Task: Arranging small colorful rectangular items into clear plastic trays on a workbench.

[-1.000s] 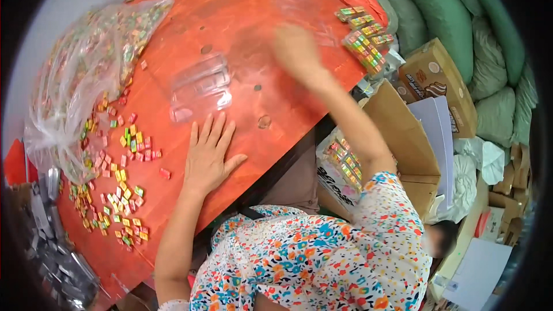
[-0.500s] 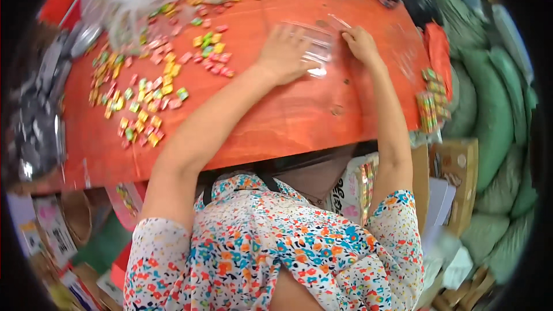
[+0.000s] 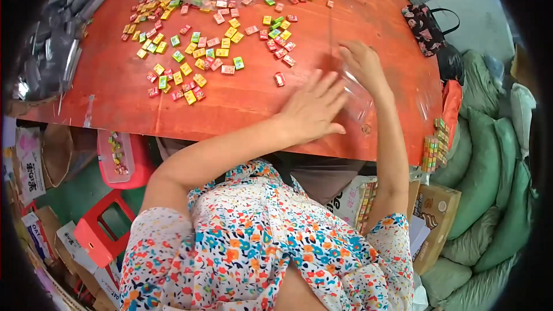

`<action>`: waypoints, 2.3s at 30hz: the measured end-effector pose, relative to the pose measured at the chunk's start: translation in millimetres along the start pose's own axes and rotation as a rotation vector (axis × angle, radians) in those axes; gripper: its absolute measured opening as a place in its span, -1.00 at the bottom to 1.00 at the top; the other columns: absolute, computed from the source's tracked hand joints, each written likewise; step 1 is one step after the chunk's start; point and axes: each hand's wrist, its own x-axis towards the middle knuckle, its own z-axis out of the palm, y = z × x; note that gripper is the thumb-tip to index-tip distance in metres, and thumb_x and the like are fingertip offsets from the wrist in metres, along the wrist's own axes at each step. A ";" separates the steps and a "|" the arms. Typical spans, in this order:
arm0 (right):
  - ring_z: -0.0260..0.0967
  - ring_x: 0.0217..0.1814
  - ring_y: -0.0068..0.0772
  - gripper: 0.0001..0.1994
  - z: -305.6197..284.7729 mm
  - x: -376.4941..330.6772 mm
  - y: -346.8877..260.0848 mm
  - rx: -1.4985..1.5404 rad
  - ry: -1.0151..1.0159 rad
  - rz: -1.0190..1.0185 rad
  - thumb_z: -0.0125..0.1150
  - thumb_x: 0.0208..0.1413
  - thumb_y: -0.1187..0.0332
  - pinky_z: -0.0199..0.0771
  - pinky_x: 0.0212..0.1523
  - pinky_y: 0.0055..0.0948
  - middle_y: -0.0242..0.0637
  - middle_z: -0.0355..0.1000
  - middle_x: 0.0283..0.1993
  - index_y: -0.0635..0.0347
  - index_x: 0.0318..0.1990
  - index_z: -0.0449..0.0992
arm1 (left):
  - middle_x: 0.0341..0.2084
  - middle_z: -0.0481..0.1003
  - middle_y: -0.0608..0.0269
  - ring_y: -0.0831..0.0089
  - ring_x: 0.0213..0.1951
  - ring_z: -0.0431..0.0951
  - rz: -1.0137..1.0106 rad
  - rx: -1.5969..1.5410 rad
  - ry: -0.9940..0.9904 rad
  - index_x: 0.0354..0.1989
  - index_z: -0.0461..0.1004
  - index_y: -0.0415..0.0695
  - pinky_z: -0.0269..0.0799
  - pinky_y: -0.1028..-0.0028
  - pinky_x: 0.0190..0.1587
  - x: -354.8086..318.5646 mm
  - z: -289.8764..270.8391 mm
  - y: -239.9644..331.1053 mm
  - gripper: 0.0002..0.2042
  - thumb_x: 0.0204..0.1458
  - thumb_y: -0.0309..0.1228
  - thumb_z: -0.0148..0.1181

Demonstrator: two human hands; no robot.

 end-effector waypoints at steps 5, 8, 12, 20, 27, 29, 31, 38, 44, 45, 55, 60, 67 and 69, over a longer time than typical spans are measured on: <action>0.28 0.31 -0.02 -0.58 33.9 26.4 -70.0 0.133 0.046 -0.293 0.01 0.30 0.12 0.31 0.25 -0.30 -0.01 0.28 0.30 0.12 0.21 0.40 | 0.33 0.15 -0.02 0.00 0.40 0.01 -0.189 0.158 -0.003 0.29 0.25 -0.16 -0.19 -0.06 0.38 -77.9 -71.2 -25.1 -0.25 0.05 0.16 0.07; 0.01 0.48 0.01 -0.50 68.1 46.2 -97.7 0.187 0.007 -0.349 -0.07 0.32 0.06 0.08 0.39 -0.07 -0.02 -0.02 0.47 -0.04 0.35 0.23 | 0.37 0.09 -0.01 -0.03 0.40 0.00 -0.341 0.276 0.048 0.32 0.23 -0.10 -0.20 -0.13 0.36 -119.4 -94.3 -56.0 -0.26 0.05 0.14 0.09; -0.30 0.56 0.12 -0.47 96.8 43.2 -145.8 -0.072 -0.105 -0.303 -0.13 0.32 -0.03 -0.22 0.37 0.35 -0.05 -0.20 0.53 -0.23 0.41 0.12 | 0.40 0.02 0.03 -0.09 0.40 -0.03 -0.593 0.410 0.011 0.36 0.16 -0.05 -0.26 -0.19 0.35 -166.2 -105.2 -87.9 -0.24 0.06 0.14 0.09; -0.33 0.57 0.14 -0.50 84.6 -11.7 -130.4 0.009 -0.202 -0.573 -0.10 0.28 -0.10 -0.43 0.42 0.29 -0.10 -0.14 0.53 -0.30 0.34 0.28 | 0.34 0.16 0.09 0.01 0.38 0.05 -0.579 0.374 0.093 0.31 0.24 -0.11 -0.20 -0.08 0.38 -198.3 -103.1 -87.7 -0.34 0.12 0.05 0.07; 0.34 0.22 -0.05 -0.65 63.7 -7.2 -142.6 0.242 0.069 -0.453 0.24 0.14 0.32 0.34 0.18 -0.21 -0.11 0.40 0.19 0.14 0.08 0.50 | -0.02 0.44 0.20 0.22 0.10 0.38 -0.464 0.263 0.324 -0.06 0.47 -0.15 0.22 0.20 0.18 -177.0 -114.5 -84.8 -0.71 0.04 -0.35 0.17; 0.40 0.07 -0.09 -0.67 61.3 -9.6 -160.8 0.189 0.048 -0.539 0.30 0.08 0.28 0.36 0.09 -0.17 -0.18 0.45 0.09 0.14 0.00 0.54 | -0.14 0.47 0.24 0.27 0.00 0.40 -0.389 0.335 0.259 -0.09 0.49 -0.13 0.26 0.25 0.07 -169.2 -111.6 -88.8 -0.71 -0.03 -0.40 0.18; 0.41 0.01 -0.10 -0.68 66.0 -15.0 -174.8 0.149 0.054 -0.555 0.32 0.04 0.27 0.37 0.04 -0.19 -0.21 0.47 0.04 0.14 -0.05 0.56 | -0.21 0.46 0.26 0.29 -0.05 0.40 -0.373 0.343 0.225 -0.14 0.50 -0.13 0.27 0.26 0.01 -165.4 -109.9 -91.2 -0.75 -0.04 -0.41 0.18; 0.37 0.03 -0.16 -0.67 85.1 -35.7 -172.9 0.099 0.170 -0.536 0.34 -0.04 0.28 0.36 0.00 -0.20 -0.29 0.46 0.03 0.12 -0.08 0.57 | -0.40 0.41 0.28 0.32 -0.18 0.40 -0.396 0.286 0.259 -0.39 0.46 -0.11 0.25 0.30 -0.11 -168.2 -110.9 -78.6 -0.90 -0.07 -0.41 0.20; 0.35 0.05 -0.16 -0.68 76.9 -17.5 -156.3 -0.009 0.106 -0.556 0.26 0.01 0.35 0.34 0.04 -0.21 -0.28 0.48 0.00 0.13 -0.04 0.55 | -0.42 0.39 0.27 0.31 -0.21 0.40 -0.473 0.209 0.185 -0.42 0.46 -0.10 0.23 0.28 -0.15 -164.8 -114.9 -65.0 -0.86 -0.13 -0.37 0.27; 0.36 0.05 -0.16 -0.69 78.1 -14.3 -157.2 -0.015 0.068 -0.601 0.25 0.01 0.36 0.34 0.05 -0.22 -0.28 0.48 -0.01 0.14 -0.04 0.55 | -0.42 0.39 0.27 0.31 -0.21 0.40 -0.477 0.211 0.185 -0.42 0.46 -0.10 0.23 0.28 -0.15 -166.4 -114.7 -66.1 -0.86 -0.13 -0.37 0.27; 0.36 0.03 -0.19 -0.66 87.2 -30.7 -199.9 0.095 0.170 -0.624 0.34 -0.02 0.22 0.31 0.01 -0.20 -0.31 0.48 -0.08 0.13 -0.09 0.56 | -0.37 0.42 0.28 0.30 -0.15 0.41 -0.485 0.193 0.222 -0.38 0.47 -0.08 0.26 0.28 -0.09 -178.7 -122.1 -76.0 -0.85 -0.12 -0.37 0.28; 0.36 0.00 -0.16 -0.65 86.1 -34.1 -186.2 0.059 0.177 -0.544 0.38 -0.05 0.25 0.31 0.02 -0.19 -0.33 0.48 -0.07 0.09 -0.07 0.56 | -0.36 0.43 0.29 0.31 -0.12 0.41 -0.441 0.183 0.270 -0.30 0.52 -0.06 0.25 0.28 -0.06 -176.7 -118.6 -73.8 -0.77 -0.13 -0.31 0.34; 0.36 0.01 -0.16 -0.65 77.8 -28.9 -166.9 0.169 0.082 -0.559 0.32 0.01 0.31 0.32 0.03 -0.21 -0.32 0.51 -0.06 0.08 0.00 0.56 | -0.32 0.44 0.33 0.33 -0.11 0.40 -0.408 0.182 0.284 -0.20 0.54 -0.04 0.25 0.26 -0.06 -164.4 -112.9 -75.6 -0.67 -0.16 -0.25 0.38; 0.36 0.04 -0.16 -0.67 78.3 -16.1 -163.9 0.223 0.120 -0.515 0.28 0.05 0.34 0.32 0.04 -0.22 -0.30 0.52 -0.04 0.08 0.01 0.55 | -0.31 0.45 0.33 0.32 -0.10 0.40 -0.401 0.146 0.318 -0.19 0.54 -0.04 0.25 0.25 -0.06 -161.7 -119.9 -79.8 -0.68 -0.15 -0.26 0.37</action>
